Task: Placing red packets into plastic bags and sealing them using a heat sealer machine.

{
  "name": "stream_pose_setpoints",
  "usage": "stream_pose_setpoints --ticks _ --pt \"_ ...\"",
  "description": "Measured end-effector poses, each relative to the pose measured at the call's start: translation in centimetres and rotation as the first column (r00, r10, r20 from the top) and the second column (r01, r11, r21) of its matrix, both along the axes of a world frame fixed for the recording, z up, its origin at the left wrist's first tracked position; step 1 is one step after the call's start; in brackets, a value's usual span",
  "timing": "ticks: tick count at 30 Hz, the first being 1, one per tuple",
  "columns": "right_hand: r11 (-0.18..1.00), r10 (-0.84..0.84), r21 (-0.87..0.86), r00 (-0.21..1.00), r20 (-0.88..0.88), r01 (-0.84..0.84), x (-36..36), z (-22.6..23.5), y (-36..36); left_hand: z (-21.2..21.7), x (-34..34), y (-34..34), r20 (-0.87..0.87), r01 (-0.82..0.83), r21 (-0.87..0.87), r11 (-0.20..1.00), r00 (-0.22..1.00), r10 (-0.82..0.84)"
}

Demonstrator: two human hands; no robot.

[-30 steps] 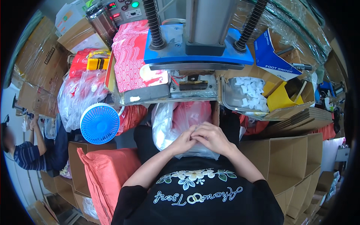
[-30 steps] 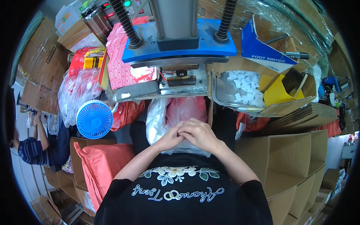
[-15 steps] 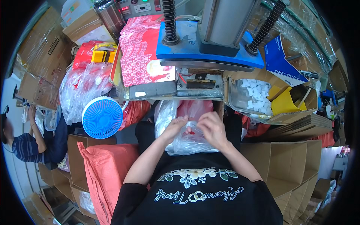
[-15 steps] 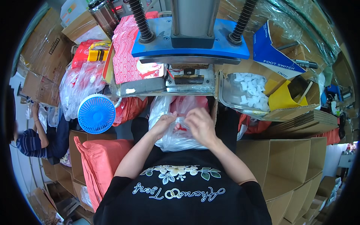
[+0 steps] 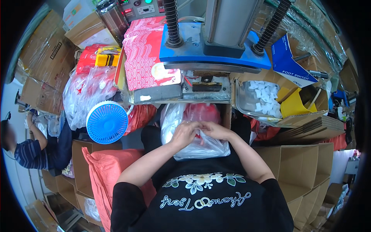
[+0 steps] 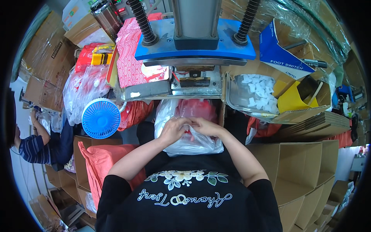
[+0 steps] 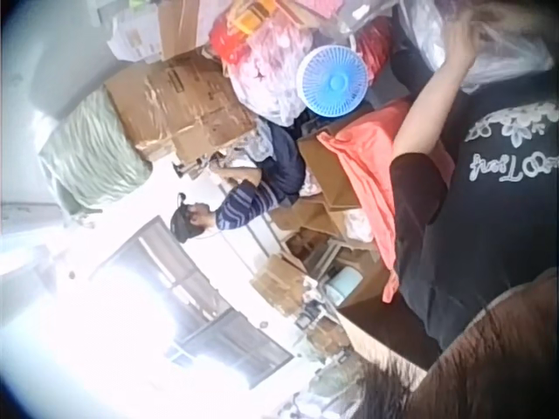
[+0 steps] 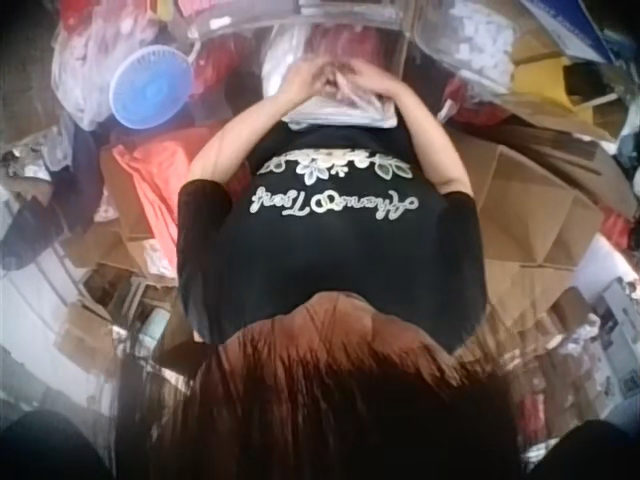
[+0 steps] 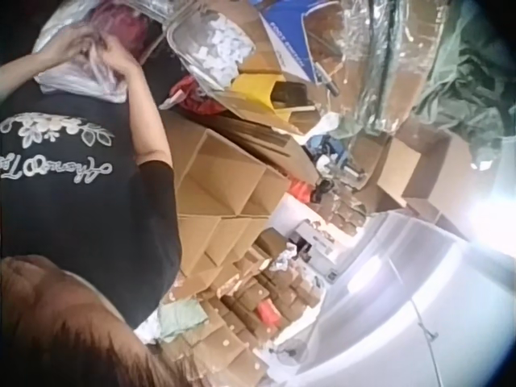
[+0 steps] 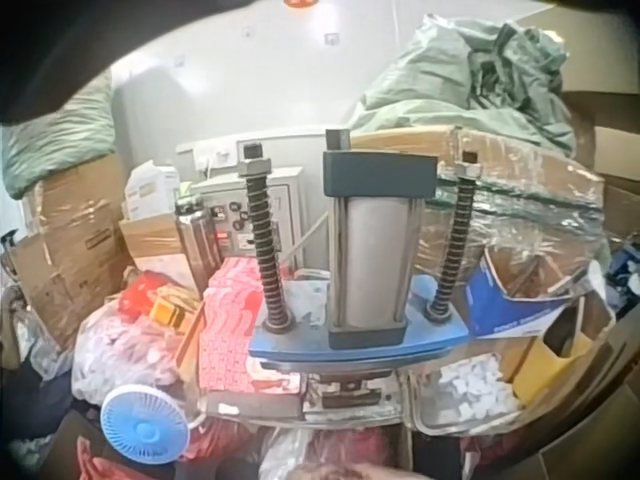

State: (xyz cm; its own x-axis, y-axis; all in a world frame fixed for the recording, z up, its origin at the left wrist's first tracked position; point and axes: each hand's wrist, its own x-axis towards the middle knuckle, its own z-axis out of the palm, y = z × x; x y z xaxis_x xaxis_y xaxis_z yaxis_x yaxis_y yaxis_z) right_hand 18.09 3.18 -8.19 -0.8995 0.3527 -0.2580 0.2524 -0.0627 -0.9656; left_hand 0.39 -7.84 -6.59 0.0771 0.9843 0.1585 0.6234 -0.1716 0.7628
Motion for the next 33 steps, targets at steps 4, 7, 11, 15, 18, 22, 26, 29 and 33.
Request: stream_pose_setpoints --ticks 4,7,11,15,18,22,26,29,33 --pt "0.956 -0.281 0.093 0.959 0.030 0.278 -0.3 -0.9 -0.8 -1.8 0.8 0.4 0.112 -0.263 0.042 0.964 0.960 0.257" --pt "0.756 -0.446 0.529 0.895 -0.014 0.385 0.7 -0.7 -1.7 -2.7 0.3 0.5 0.058 -0.315 0.149 0.937 0.949 0.310" --pt "0.503 -0.363 0.833 0.931 -0.038 0.230 2.5 -0.3 -1.9 -2.4 -2.2 -0.5 0.107 -0.402 0.159 0.902 0.915 0.389" --pt "0.592 -0.366 0.761 0.930 -0.041 0.267 2.6 0.8 -0.5 -1.5 -2.5 -0.7 0.462 -0.238 -0.273 0.932 0.817 0.344" --pt "0.572 -0.364 0.736 0.916 -0.167 0.361 1.8 3.3 0.0 -1.1 -1.3 0.9 0.659 -0.083 -0.334 0.939 0.691 0.295" --pt "0.520 -0.198 0.816 0.965 -0.174 0.254 0.7 6.2 -1.1 -1.0 0.2 2.3 0.649 0.051 -0.249 0.967 0.750 0.128" --pt "0.659 -0.248 0.640 0.917 -0.312 0.396 0.0 5.5 -1.4 -1.4 0.7 1.8 0.322 0.013 -0.317 0.948 0.942 0.095" --pt "0.786 -0.347 0.458 0.910 -0.229 0.415 0.1 4.0 -0.9 -2.2 1.5 1.4 0.521 -0.014 -0.274 0.962 0.838 0.161" --pt "0.833 -0.358 0.474 0.931 0.068 0.285 1.0 3.9 -1.1 -3.3 1.7 1.4 0.740 -0.051 -0.339 0.939 0.603 0.300"
